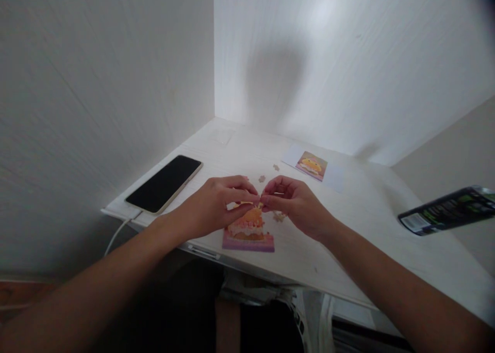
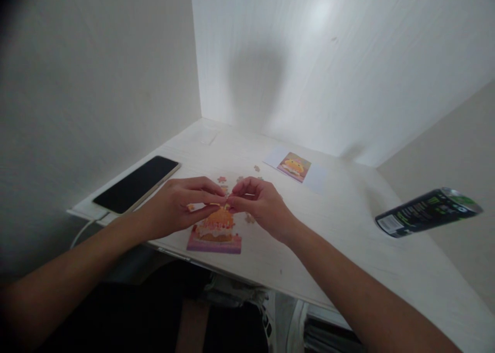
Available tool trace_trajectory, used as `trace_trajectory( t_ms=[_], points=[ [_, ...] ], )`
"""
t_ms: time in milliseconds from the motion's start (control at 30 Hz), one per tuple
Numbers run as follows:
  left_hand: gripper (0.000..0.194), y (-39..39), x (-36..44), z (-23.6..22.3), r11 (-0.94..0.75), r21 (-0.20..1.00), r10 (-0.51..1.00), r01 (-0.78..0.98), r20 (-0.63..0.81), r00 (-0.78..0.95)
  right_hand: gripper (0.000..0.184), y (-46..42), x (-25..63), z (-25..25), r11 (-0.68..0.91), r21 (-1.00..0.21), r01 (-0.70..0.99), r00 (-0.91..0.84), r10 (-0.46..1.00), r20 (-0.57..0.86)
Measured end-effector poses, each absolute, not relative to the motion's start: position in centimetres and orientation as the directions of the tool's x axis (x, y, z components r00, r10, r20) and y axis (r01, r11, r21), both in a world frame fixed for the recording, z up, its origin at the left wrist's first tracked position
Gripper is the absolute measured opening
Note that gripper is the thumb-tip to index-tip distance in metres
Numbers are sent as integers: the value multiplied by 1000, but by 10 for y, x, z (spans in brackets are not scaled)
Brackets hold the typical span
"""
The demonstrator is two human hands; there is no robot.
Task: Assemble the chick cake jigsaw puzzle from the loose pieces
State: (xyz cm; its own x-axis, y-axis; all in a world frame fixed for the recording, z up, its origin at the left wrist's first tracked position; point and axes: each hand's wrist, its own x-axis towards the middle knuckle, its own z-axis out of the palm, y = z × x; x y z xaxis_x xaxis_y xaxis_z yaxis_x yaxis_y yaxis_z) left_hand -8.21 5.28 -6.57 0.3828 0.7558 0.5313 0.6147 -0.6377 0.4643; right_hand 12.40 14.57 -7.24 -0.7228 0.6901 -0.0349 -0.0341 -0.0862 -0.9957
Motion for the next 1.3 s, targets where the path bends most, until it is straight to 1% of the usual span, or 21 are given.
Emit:
trace_trajectory(
  t_ms=[233, 300, 333, 367, 400, 467, 500, 533, 567, 633, 767, 1067, 1300],
  points=[
    [18, 50, -83, -58, -626, 420, 763, 657, 506, 403, 33, 146, 123, -73, -61, -998, 28, -733, 677, -62],
    [19, 50, -89, -55, -624, 420, 772, 660, 465, 434, 32, 147, 124, -74, 8, -999, 47, -723, 691, -29],
    [19, 50, -93, -54, -618, 424, 781, 662, 427, 456, 30, 147, 125, -74, 89, -994, 69, -714, 700, 13],
    [18, 50, -97, -52, -604, 431, 795, 670, 381, 472, 27, 148, 126, -74, 209, -972, 103, -708, 702, 76],
    [18, 49, -102, -51, -582, 439, 813, 685, 325, 483, 24, 148, 127, -73, 356, -923, 145, -717, 681, 150],
    [17, 49, -110, -47, -522, 454, 850, 722, 207, 485, 17, 147, 130, -72, 640, -742, 199, -779, 563, 276],
    [17, 48, -113, -46, -498, 460, 860, 735, 155, 486, 16, 146, 131, -71, 737, -647, 194, -821, 483, 304],
    [18, 48, -116, -45, -481, 465, 865, 743, 111, 490, 16, 144, 132, -71, 798, -579, 170, -860, 407, 309],
    [20, 48, -117, -44, -473, 468, 863, 746, 76, 500, 17, 143, 133, -71, 828, -542, 141, -889, 347, 298],
    [21, 47, -119, -45, -474, 467, 854, 746, 38, 519, 21, 141, 134, -71, 838, -534, 110, -927, 281, 250],
    [21, 45, -118, -46, -477, 461, 851, 748, 28, 525, 23, 138, 134, -70, 833, -543, 101, -954, 237, 185],
    [21, 43, -113, -42, -499, 446, 834, 743, 14, 551, 22, 139, 133, -70, 843, -530, 88, -956, 221, 192],
    [19, 39, -108, -39, -474, 448, 844, 758, -14, 536, 24, 138, 133, -68, 841, -534, 90, -957, 222, 188]
  ],
)
